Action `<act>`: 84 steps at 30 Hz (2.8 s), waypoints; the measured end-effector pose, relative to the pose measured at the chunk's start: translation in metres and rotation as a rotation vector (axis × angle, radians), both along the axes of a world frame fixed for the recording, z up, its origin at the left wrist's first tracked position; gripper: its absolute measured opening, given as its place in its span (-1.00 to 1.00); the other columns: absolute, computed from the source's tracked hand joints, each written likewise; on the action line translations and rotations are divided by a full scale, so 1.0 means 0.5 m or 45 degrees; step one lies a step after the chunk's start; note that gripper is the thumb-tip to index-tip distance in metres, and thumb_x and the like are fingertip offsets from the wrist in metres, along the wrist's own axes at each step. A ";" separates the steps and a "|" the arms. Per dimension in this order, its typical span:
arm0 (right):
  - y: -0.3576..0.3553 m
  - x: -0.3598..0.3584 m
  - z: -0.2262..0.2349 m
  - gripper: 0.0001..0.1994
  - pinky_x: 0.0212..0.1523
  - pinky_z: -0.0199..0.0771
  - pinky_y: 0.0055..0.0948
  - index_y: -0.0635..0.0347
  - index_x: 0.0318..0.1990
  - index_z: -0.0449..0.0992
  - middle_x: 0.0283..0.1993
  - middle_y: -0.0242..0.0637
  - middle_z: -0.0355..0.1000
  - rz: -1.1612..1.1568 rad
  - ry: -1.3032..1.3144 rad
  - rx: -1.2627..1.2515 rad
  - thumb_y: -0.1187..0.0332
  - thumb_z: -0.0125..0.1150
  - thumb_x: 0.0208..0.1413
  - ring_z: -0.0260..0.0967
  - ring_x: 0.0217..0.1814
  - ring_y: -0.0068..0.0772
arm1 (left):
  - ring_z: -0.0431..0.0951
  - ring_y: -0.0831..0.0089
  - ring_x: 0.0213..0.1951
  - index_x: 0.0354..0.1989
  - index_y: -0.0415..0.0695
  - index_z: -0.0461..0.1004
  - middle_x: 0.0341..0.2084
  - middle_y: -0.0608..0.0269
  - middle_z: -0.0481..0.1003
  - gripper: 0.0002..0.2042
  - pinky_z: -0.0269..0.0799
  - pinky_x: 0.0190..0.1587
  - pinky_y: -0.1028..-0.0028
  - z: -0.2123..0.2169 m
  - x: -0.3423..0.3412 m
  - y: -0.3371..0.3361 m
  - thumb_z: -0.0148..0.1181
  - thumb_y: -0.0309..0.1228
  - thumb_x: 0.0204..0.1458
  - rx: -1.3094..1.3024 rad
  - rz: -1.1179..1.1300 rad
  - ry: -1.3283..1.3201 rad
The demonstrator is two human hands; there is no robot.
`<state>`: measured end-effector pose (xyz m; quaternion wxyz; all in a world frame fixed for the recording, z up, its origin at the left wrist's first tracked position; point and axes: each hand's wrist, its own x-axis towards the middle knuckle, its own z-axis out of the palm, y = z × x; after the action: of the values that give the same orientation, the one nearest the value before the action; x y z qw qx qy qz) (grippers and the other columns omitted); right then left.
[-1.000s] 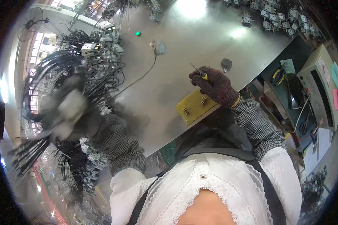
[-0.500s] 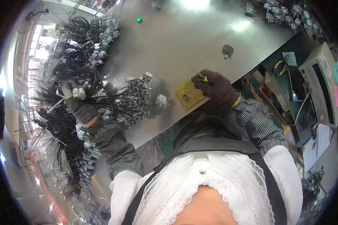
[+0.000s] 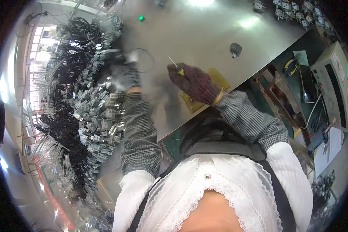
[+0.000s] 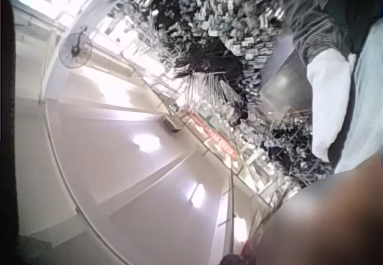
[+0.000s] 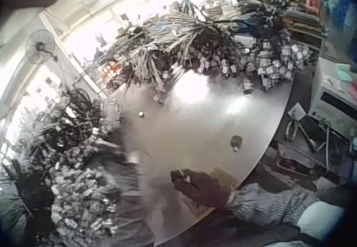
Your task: Organizing and assembling wire harnesses by arranging connectors on a workbench.
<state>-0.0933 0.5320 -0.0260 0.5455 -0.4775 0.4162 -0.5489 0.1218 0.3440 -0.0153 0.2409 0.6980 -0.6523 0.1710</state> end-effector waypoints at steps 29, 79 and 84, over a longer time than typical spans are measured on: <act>-0.504 0.141 0.022 -0.66 0.10 0.63 -0.09 0.14 0.03 0.61 -0.12 -0.04 0.64 0.290 1.509 -0.296 0.16 -0.05 0.42 0.63 -0.03 0.07 | 0.63 -0.08 0.05 0.22 -0.37 0.41 -0.06 -0.18 0.64 -0.41 0.52 0.13 0.12 -0.219 -0.110 0.104 0.21 -0.12 0.17 1.017 -0.823 0.382; 0.064 -0.045 -0.083 -0.71 -0.11 0.69 -0.40 0.28 0.07 0.58 -0.03 -0.25 0.63 0.009 -0.170 0.271 0.23 0.13 0.45 0.63 -0.18 -0.48 | 0.72 0.24 -0.09 0.00 -0.20 0.68 -0.19 0.02 0.72 -0.32 0.59 -0.03 0.32 -0.232 -0.107 -0.281 0.34 0.26 0.09 0.784 -0.219 0.417; 0.102 -0.024 -0.095 -0.76 -0.19 0.65 -0.45 0.23 0.05 0.60 -0.10 -0.28 0.64 0.030 -0.018 0.400 0.28 0.14 0.44 0.59 -0.25 -0.56 | 0.65 -0.01 0.13 0.20 -0.10 0.61 0.09 -0.11 0.63 -0.29 0.51 0.22 0.14 0.014 -0.066 -0.205 0.18 0.29 0.16 1.366 -0.435 -0.630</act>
<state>-0.1055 0.5828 -0.0736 0.6228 -0.3874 0.4874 -0.4738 0.0888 0.2415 -0.0083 -0.2784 0.5474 -0.7866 -0.0652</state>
